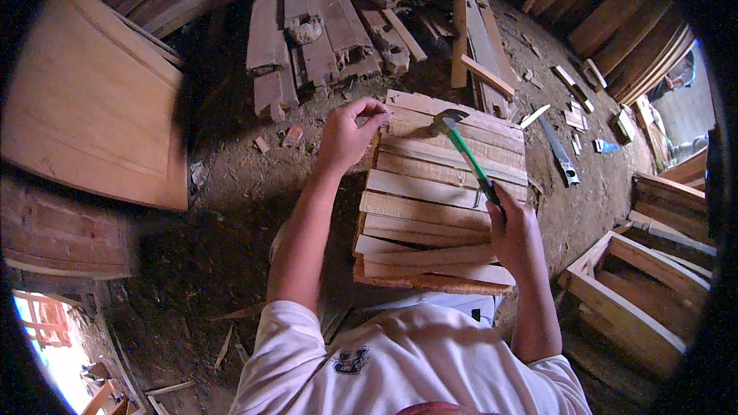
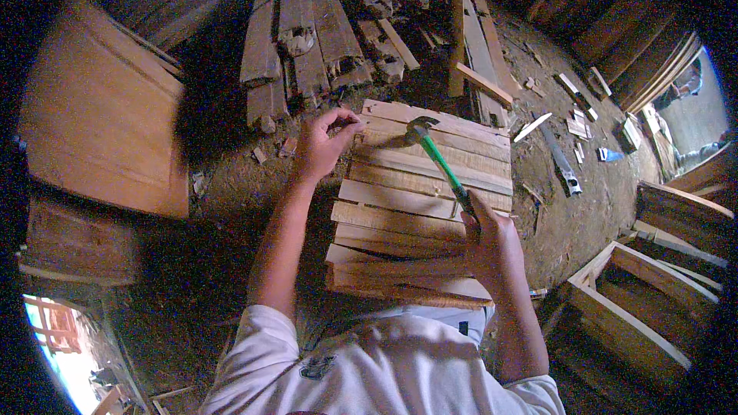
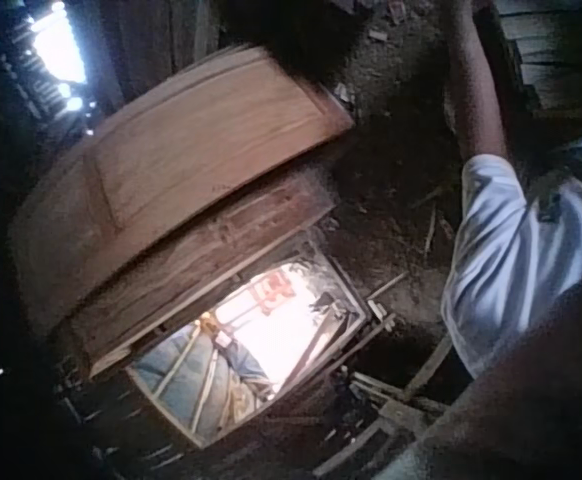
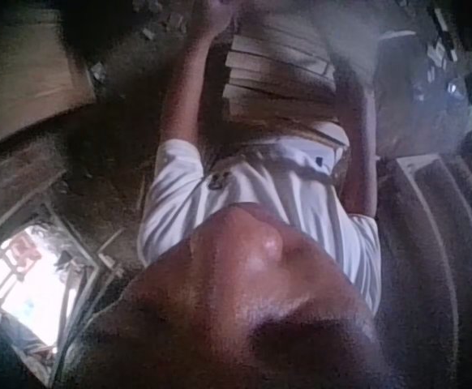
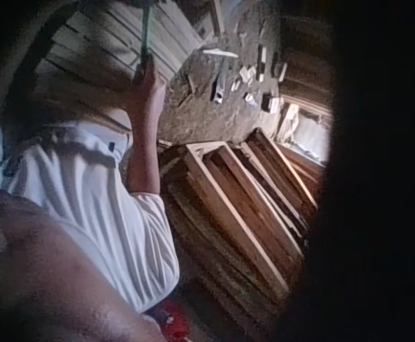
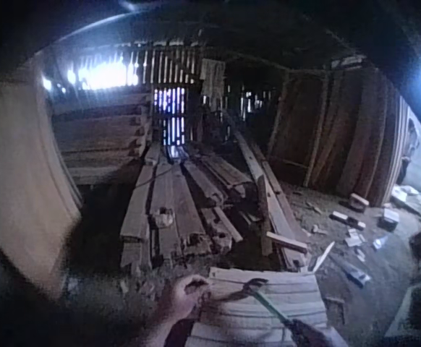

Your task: The person sits on the floor and uses a hammer to drive nails into a wooden crate, securing the slats together. The person repeatedly positions nails and hammers them into place while adjusting the crate's orientation.

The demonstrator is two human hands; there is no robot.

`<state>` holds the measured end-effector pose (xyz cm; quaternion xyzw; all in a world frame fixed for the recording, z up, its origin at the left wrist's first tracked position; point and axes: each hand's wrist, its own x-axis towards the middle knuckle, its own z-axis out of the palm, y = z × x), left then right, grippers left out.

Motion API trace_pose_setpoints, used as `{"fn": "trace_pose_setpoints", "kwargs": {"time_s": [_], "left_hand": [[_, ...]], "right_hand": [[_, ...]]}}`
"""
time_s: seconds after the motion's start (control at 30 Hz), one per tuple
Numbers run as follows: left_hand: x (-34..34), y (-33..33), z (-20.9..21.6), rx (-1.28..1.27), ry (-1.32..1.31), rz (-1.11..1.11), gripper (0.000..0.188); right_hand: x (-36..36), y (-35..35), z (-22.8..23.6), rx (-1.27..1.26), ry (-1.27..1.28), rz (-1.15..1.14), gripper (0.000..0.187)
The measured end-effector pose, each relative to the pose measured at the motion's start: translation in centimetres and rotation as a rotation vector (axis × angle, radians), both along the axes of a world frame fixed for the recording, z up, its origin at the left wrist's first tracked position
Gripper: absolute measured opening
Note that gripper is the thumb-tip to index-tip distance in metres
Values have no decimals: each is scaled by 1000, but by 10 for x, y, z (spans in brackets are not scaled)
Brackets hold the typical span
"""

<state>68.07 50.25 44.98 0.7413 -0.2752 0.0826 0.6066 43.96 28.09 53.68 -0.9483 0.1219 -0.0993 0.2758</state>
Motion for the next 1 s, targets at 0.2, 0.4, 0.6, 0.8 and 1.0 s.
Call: {"fn": "trace_pose_setpoints", "kwargs": {"time_s": [0.2, 0.4, 0.6, 0.8, 1.0], "left_hand": [[2, 7, 2, 71, -12, -5, 17], [1, 6, 4, 92, -43, -9, 15], [4, 5, -3, 47, -147, -8, 12], [-8, -2, 4, 84, -95, 44, 12], [-1, -5, -8, -1, -258, 98, 14]], "right_hand": [[0, 2, 3, -13, 22, -3, 32], [1, 3, 5, -15, 62, -42, 30], [5, -3, 14, -63, 24, -3, 27], [16, 10, 38, -19, -138, 34, 28], [28, 30, 44, -12, -68, 168, 31]]}}
